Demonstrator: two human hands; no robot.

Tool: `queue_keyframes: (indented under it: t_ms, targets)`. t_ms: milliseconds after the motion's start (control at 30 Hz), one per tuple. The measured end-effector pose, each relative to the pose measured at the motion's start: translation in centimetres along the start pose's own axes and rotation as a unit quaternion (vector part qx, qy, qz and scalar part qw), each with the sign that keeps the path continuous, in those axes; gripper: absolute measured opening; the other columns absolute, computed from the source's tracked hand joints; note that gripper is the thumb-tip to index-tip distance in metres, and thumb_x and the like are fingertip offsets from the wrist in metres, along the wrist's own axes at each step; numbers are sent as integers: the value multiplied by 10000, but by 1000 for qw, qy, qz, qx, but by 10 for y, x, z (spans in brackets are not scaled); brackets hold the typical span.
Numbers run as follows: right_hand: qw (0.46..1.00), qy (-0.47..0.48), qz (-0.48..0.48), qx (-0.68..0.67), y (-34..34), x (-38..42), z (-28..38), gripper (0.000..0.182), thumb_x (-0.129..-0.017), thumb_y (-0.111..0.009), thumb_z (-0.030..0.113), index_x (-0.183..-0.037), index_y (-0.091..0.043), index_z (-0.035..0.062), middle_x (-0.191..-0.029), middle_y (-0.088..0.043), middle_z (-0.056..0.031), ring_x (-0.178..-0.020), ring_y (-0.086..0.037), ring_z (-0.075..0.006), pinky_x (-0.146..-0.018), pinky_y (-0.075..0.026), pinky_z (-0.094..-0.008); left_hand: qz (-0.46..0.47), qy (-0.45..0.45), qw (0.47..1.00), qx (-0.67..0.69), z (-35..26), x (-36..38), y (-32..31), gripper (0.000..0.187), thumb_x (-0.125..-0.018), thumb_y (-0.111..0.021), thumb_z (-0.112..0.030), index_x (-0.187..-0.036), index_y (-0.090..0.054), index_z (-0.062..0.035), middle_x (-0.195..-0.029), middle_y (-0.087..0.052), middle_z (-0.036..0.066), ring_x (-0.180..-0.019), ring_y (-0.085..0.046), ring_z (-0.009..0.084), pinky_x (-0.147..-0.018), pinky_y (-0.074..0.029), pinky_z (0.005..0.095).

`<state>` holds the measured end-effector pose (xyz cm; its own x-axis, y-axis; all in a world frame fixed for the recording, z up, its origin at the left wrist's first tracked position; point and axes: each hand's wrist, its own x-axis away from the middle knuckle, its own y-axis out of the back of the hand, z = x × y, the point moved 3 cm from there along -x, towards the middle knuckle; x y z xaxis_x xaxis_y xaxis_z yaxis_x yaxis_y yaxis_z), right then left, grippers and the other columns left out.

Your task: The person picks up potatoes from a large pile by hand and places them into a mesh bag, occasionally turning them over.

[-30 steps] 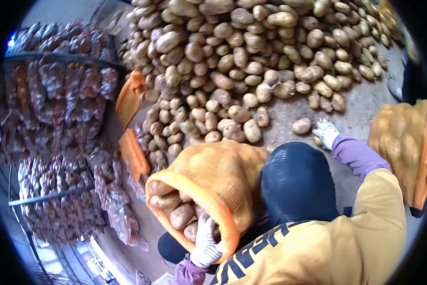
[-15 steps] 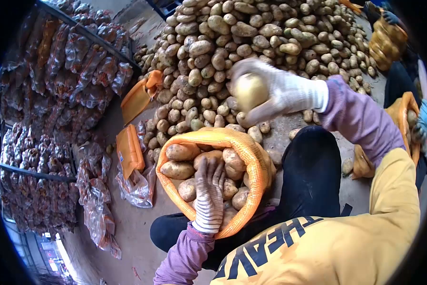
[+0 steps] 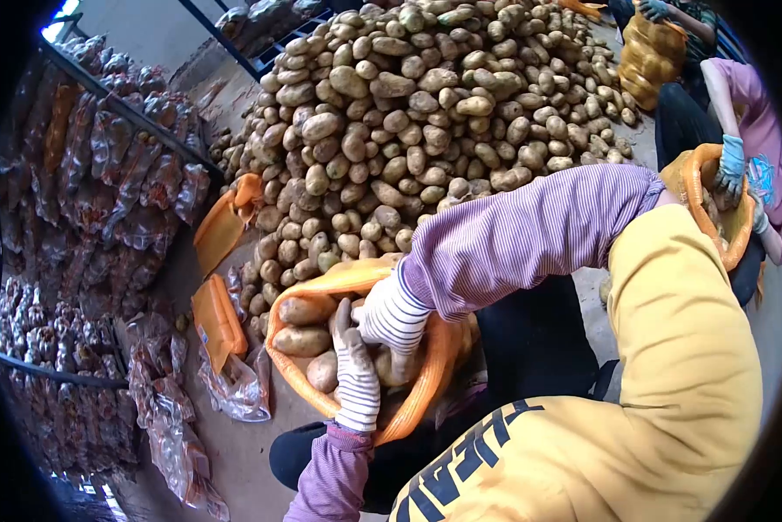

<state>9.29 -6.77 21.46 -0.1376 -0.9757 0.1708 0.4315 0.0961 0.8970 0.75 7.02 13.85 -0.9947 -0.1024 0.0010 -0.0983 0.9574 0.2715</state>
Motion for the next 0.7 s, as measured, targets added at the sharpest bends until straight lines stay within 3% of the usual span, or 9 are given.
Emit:
queue_keyframes:
  t_ms: [133, 200, 333, 367, 467, 533, 600, 633, 700]
  targets:
    - [984, 66, 132, -102, 5, -3, -24, 390, -846, -716, 289, -1177, -674, 87, -1037, -664, -196, -1029, -640, -340, -894, -512, -417, 79, -66, 981, -164, 6, -8, -12, 677, -970, -518, -407, -1491, -330, -19, -1477, -360, 253, -1409, -303, 386, -1174, -235, 488]
    - [939, 148, -22, -308, -4, 8, -54, 272, -916, -669, 245, -1081, -707, 32, -1093, -674, -196, -1077, -637, -306, -940, -498, -398, 128, -136, 905, -381, 6, -8, -14, 643, -929, -581, -347, -1471, -384, -62, -1491, -331, 257, -1413, -269, 429, -1164, -224, 534]
    - [749, 61, -408, -518, 11, 77, -147, 233, -981, -603, 201, -1161, -654, 63, -1111, -666, -79, -1040, -635, -185, -945, -493, -335, 118, -61, 952, -276, 1, -4, -18, 461, -852, -667, -319, -1229, -638, -54, -1515, -276, 273, -1407, -208, 496, -1150, -199, 581]
    - [827, -7, -467, -314, -24, 87, -186, 216, -978, -584, 175, -1161, -634, 71, -1097, -644, -83, -1030, -632, -212, -939, -497, -337, 134, -51, 944, -297, -4, -5, -18, 461, -847, -667, -301, -1230, -628, -48, -1515, -265, 283, -1404, -206, 503, -1143, -199, 589]
    - [912, -362, -132, -139, -231, 121, -272, 411, -847, -649, 202, -1250, -605, 136, -1266, -576, -170, -1167, -570, -343, -984, -486, -454, 117, -30, 951, -283, -1, -1, -20, 415, -843, -664, -301, -1148, -637, -20, -1511, -244, 287, -1401, -206, 508, -1142, -193, 596]
    - [936, -348, -50, 17, -319, 144, -275, 388, -892, -607, 230, -1278, -600, 192, -1327, -536, -192, -1231, -512, -389, -1013, -455, -519, 129, -61, 945, -294, 12, 4, -15, 583, -839, -675, -304, -1345, -450, -121, -1502, -217, 299, -1387, -218, 528, -1120, -213, 627]
    - [923, -370, -87, 69, -365, 148, -285, 358, -926, -541, 253, -1278, -601, 223, -1331, -533, -209, -1269, -470, -411, -1018, -432, -555, 148, 7, 939, -310, 1, 5, -16, 576, -886, -637, -338, -1401, -471, -139, -1578, -81, 287, -1442, -183, 493, -1156, -257, 535]
    - [924, -382, -26, 14, -337, 142, -285, 338, -946, -476, 246, -1253, -602, 185, -1318, -551, -186, -1255, -492, -396, -965, -471, -524, 166, 5, 923, -346, -16, -10, -28, 604, -962, -541, -233, -1499, -314, -76, -1496, -354, 178, -1370, -376, 314, -1139, -300, 479]
    - [909, -412, -28, -55, -345, 132, -324, 362, -863, -601, 221, -1210, -591, 119, -1237, -570, -234, -1035, -620, -406, -801, -538, -481, 177, 22, 922, -345, -7, -3, -25, 636, -974, -524, -223, -1528, -240, -94, -1542, -281, 174, -1398, -338, 326, -1146, -300, 460]
